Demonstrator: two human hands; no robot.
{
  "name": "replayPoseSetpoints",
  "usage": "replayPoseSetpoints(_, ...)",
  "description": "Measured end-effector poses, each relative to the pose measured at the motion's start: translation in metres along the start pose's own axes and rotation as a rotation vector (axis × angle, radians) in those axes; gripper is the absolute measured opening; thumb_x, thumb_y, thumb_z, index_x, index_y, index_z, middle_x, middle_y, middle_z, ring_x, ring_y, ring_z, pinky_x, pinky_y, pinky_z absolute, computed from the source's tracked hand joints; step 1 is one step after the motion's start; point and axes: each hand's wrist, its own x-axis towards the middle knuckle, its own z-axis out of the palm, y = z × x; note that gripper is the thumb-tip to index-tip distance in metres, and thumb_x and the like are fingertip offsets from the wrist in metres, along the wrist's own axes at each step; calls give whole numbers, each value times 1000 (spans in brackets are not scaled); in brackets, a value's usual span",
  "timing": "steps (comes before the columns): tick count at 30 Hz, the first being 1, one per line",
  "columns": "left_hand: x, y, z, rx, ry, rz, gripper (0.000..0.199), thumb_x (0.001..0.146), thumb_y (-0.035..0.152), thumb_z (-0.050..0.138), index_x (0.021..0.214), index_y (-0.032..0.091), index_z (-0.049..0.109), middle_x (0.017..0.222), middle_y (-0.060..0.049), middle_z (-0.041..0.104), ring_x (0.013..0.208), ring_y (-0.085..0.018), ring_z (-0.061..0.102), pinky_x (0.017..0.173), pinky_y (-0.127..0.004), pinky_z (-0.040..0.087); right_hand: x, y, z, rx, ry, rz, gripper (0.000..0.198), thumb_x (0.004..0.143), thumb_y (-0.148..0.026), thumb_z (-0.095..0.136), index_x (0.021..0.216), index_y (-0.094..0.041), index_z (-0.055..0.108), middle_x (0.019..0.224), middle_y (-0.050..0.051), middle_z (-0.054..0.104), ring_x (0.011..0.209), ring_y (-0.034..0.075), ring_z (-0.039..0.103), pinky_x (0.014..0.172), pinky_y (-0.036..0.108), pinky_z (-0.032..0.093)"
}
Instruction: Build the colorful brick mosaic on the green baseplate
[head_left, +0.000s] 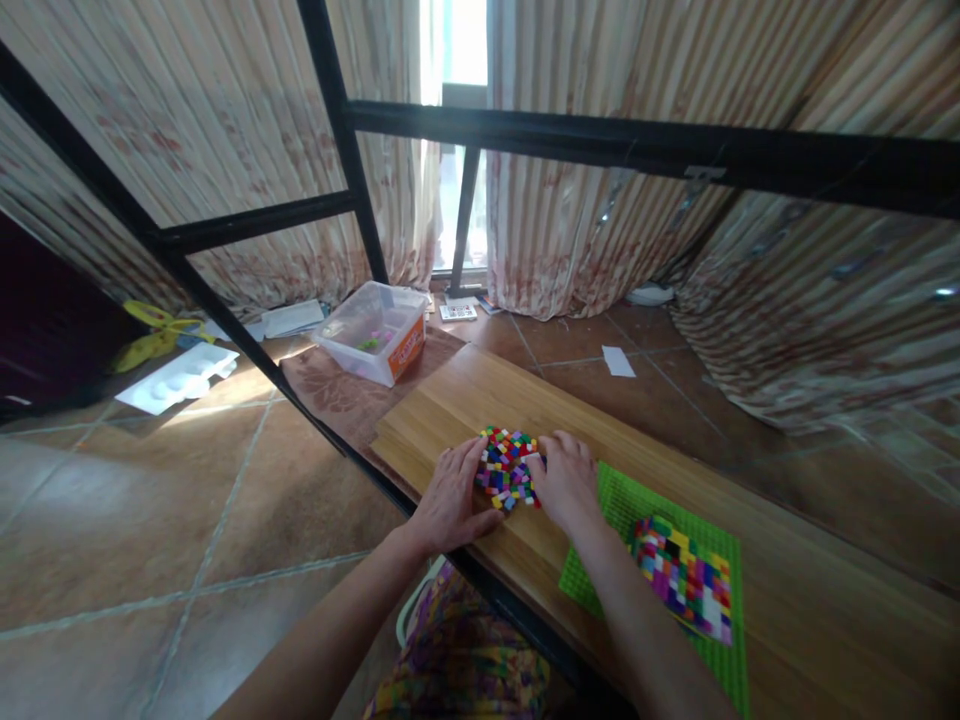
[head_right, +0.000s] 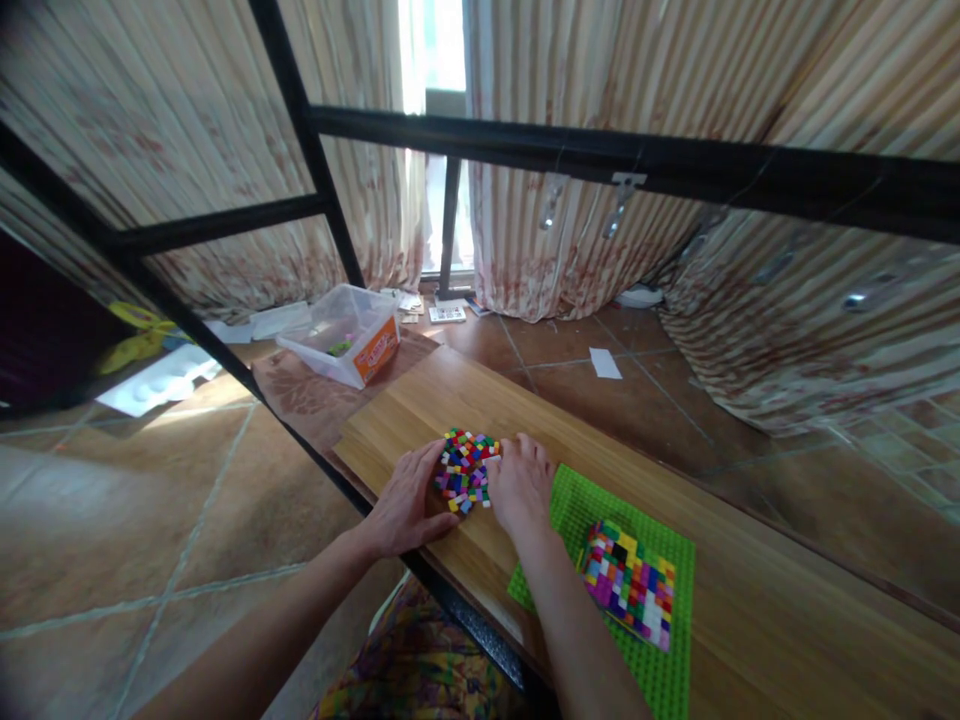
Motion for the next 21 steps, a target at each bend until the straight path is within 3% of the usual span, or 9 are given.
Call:
replayPoseSetpoints(5,1,0,2,16,-1,-33,99,69,37,75,150,21,19,149,-16,37,138,-32,35,115,-55,24,-3,3,3,29,-51,24,33,91,-35,45,108,-19,69,130,15,55,117,31,48,95,46,37)
replayPoseSetpoints(14,0,-1,4,16,27,-51,95,70,39,75,149,21,24,148,-16,40,136,-33,36,113,-55,28,-10,9,2,153,-18,-14,20,86,-28,53,99,-18,66,127,13,55,119,28,46,97,44,35)
replayPoseSetpoints(17,0,-1,4,26,28,-48,95,70,39,75,149,20,25,147,-16,40,135,-33,37,113,-55,29,-12,11,1,233,23,-34,14,82,-29,58,90,-20,65,119,12,59,114,27,49,95,43,36)
replayPoseSetpoints(21,-1,-1,4,30,42,-39,94,71,39,75,149,20,26,147,-17,41,135,-33,38,112,-56,30,-15,11,-3,362,43,4,14,80,-33,59,76,-21,63,94,8,66,96,25,55,87,40,40)
